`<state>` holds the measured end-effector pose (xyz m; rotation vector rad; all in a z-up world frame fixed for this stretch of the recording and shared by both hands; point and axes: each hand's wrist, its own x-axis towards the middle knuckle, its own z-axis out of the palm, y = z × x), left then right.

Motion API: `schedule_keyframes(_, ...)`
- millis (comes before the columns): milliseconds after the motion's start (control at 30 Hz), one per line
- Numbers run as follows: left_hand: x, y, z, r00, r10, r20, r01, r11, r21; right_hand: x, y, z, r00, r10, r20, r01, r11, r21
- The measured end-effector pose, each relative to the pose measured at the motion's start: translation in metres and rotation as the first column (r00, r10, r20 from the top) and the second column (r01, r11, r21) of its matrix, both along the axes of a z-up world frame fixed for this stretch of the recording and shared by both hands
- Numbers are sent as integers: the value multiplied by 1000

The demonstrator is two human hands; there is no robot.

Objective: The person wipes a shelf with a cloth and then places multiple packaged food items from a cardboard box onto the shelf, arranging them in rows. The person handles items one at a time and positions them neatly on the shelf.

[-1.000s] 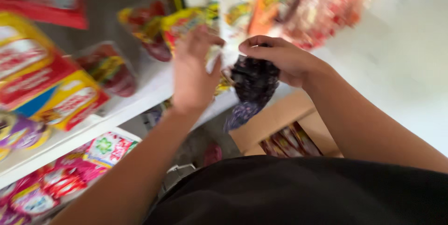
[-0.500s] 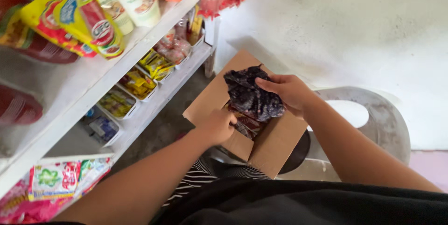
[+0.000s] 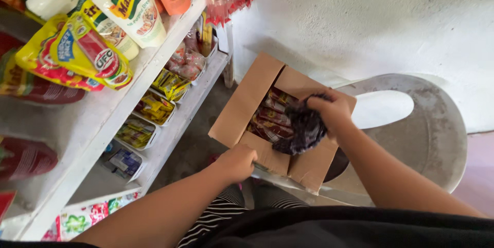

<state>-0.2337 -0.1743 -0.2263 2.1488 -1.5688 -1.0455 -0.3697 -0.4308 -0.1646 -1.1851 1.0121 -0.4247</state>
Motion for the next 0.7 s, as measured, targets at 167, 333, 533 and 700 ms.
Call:
schedule_keyframes(167, -26, -32, 20, 996, 88, 30, -81, 982, -171, -16, 6, -14, 922, 344, -177, -374, 910, -179)
schedule_keyframes(333, -48, -63, 15, 971, 232, -55, -239, 940, -243, -15, -7, -48, 670, 514, -536, -643, 763, -72)
schedule_keyframes(533, -75, -43, -5, 963, 270, -22, -270, 963, -15, -2, -29, -112, 350, 596, -723, -883, 468, -42)
schedule_keyframes(700, -86, -23, -30, 861, 508, 14, -507, 858, 80, 26, -35, -157, 166, 531, -831, -955, 298, -1)
